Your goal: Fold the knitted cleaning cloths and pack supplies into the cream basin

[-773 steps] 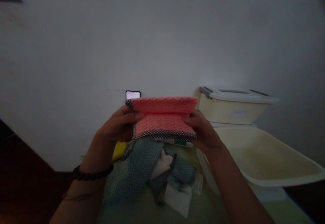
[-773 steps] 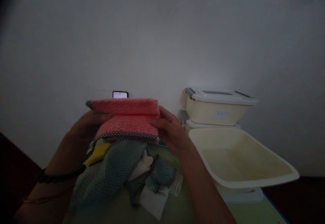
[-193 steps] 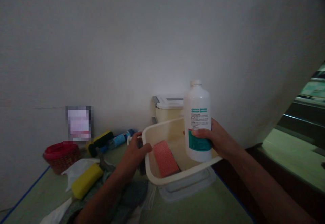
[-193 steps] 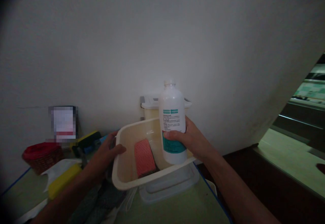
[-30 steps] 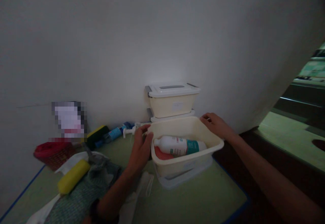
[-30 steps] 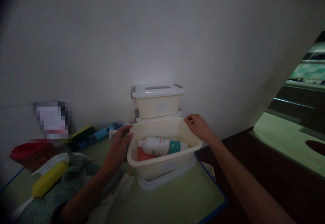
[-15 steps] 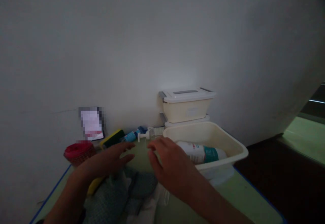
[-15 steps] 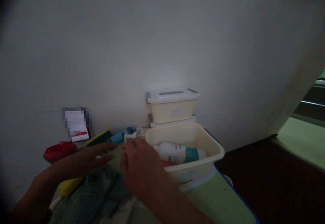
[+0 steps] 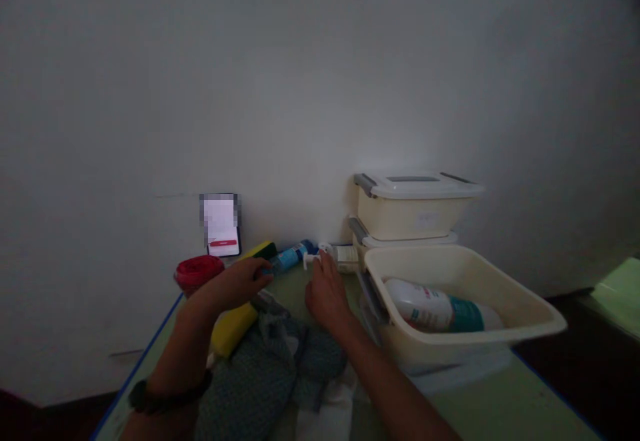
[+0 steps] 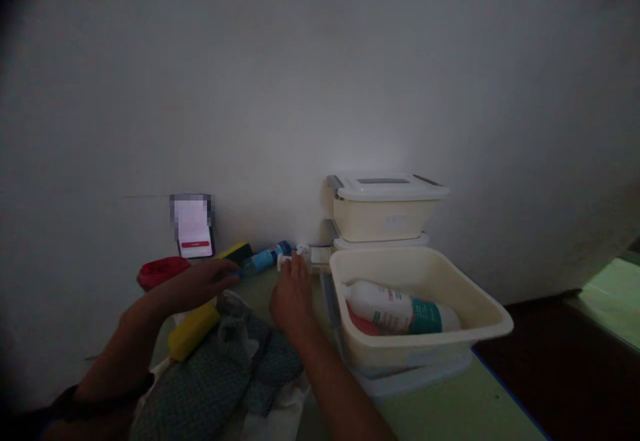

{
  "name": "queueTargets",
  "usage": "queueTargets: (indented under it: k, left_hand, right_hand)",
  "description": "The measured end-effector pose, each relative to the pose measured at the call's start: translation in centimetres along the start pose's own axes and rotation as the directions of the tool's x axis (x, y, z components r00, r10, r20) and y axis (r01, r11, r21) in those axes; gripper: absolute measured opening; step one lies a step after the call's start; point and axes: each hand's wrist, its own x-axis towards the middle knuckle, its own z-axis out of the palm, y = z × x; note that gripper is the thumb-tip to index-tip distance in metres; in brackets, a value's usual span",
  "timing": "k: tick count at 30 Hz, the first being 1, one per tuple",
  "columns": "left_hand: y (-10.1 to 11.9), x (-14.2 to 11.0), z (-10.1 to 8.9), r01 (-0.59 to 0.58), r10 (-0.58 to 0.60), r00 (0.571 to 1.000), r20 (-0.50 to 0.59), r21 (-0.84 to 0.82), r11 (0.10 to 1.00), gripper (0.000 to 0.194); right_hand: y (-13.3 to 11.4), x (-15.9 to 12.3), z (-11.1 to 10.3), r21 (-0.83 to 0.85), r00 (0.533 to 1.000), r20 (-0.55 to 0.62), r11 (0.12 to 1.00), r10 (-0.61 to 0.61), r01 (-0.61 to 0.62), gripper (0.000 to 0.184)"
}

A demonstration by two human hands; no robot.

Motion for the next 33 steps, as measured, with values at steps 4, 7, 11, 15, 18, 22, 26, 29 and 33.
queueTargets:
  k: [4, 7, 11, 15, 18, 22, 26, 29, 33]
  left_hand:
    - [-0.6, -0.2, -0.3, 0.004, -0.006, 0.998, -0.057, -0.036, 0.999, 0.028]
    - [-1.0, -0.4, -0.6, 0.010, -0.011, 1.000, -0.025, -0.059, 0.998, 0.027]
    - [-1.0, -0.4, -0.4, 0.005, -0.004, 1.000, 0.023, -0.057, 0.998, 0.024]
    - [-0.6, -0.2, -0.1, 0.010, -0.008, 0.997, 0.073, -0.019, 1.000, 0.027]
    - [-0.2, -0.2, -0.2, 0.005, -0.008, 0.996, 0.092, 0.041, 0.999, 0.033]
    - [-0.4, 0.1, -0.1, -0.022, 0.016, 0.994, 0.106, 0.052, 0.998, 0.037]
    - [-1.1, 0.3, 0.1, -0.077, 0.075, 0.996, -0.041, -0.043, 0.996, 0.048]
    - [-0.7, -0.5, -0.5, -0.134, 0.126, 0.990, -0.070, -0.126, 0.983, 0.069]
    - [1.7, -2.5, -2.3, -0.188, 0.241, 0.958, 0.153, -0.294, 0.937, 0.073]
  right_hand:
    - [0.5, 1.6, 1.2, -0.095, 1.000, -0.003, 0.995, -0.004, 0.004, 0.050]
    - [0.7, 2.4, 1.7, -0.136, 1.000, 0.007, 0.990, -0.022, 0.023, 0.047]
    - [0.8, 2.9, 1.6, -0.163, 0.999, 0.008, 0.986, -0.040, 0.041, 0.034]
    - [0.5, 3.2, 0.7, -0.151, 0.998, -0.041, 0.988, -0.043, 0.036, 0.030]
    - [-0.3, 3.5, -0.1, -0.103, 0.992, -0.108, 0.994, -0.058, 0.047, 0.030]
    - [-2.4, 3.8, -1.6, 0.013, 0.976, -0.199, 0.995, -0.090, 0.094, 0.025]
    - [-4.5, 3.9, -3.5, 0.178, 0.955, -0.274, 0.969, -0.116, 0.169, 0.025]
    - [-5.7, 3.7, -5.1, 0.465, 0.945, -0.322, 0.861, -0.052, 0.206, 0.025]
    - [-6.9, 3.4, -7.4, 0.970, 0.962, -0.195, 0.186, 0.193, 0.160, 0.022]
